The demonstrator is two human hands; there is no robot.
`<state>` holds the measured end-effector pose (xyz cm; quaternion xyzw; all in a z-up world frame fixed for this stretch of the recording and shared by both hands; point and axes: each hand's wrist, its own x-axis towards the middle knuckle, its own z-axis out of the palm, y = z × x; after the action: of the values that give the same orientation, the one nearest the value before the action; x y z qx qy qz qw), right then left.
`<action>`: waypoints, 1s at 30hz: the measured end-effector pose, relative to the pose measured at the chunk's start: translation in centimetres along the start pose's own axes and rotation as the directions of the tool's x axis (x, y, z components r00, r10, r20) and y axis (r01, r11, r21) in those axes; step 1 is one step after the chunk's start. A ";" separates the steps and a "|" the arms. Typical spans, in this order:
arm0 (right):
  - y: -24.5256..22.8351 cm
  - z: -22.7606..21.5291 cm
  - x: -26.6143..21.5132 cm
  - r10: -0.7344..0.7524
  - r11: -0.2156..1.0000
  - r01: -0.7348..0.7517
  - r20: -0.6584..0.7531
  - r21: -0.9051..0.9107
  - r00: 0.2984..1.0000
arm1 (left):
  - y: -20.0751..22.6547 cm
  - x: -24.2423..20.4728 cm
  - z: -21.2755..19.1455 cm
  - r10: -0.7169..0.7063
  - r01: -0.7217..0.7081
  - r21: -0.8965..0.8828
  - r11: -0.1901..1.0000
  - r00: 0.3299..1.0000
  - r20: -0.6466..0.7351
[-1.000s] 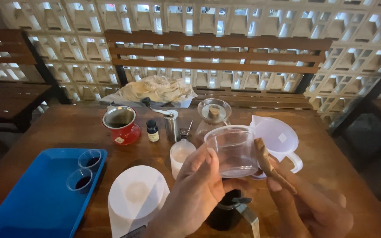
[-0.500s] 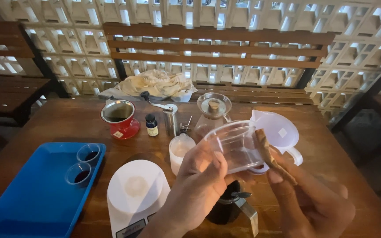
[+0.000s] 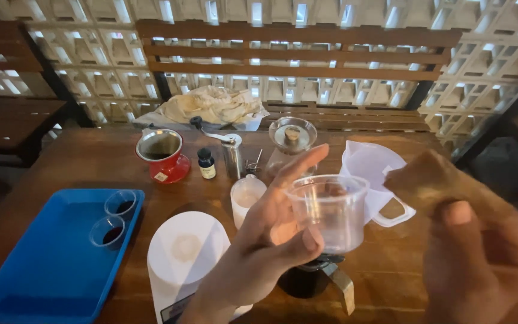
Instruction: Filling small sample cups with liquid using a spoon and a digital scale for measurement.
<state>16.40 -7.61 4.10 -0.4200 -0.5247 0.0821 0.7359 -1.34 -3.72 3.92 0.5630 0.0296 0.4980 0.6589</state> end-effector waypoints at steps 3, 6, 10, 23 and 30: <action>0.3 -1.1 -0.4 0.099 0.957 -0.122 -0.098 -0.263 0.990 | 1.0 0.1 0.1 -0.129 0.130 0.019 0.991 0.992 -0.008; 0.4 -1.4 -0.2 0.061 0.991 -0.063 -0.028 -0.118 0.998 | 1.7 0.6 0.0 -0.249 0.241 0.212 0.947 0.968 0.011; -0.6 -1.8 1.2 0.074 0.974 0.005 0.340 -0.226 0.937 | 1.9 1.3 0.1 -0.252 0.216 0.393 0.894 0.967 0.040; 2.4 -3.0 2.9 0.275 0.877 -0.481 0.814 0.006 0.511 | 0.3 1.2 -1.1 -0.251 0.219 0.564 0.796 0.968 -0.022; 3.7 -3.0 3.0 0.215 0.794 -0.602 0.890 0.081 0.403 | 1.0 1.1 -0.7 -0.194 0.136 0.585 0.799 0.980 0.037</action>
<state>21.42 -5.24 3.30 -0.2867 -0.6622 0.5601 0.4069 -1.82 -2.54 5.01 0.7550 0.1975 0.3785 0.4976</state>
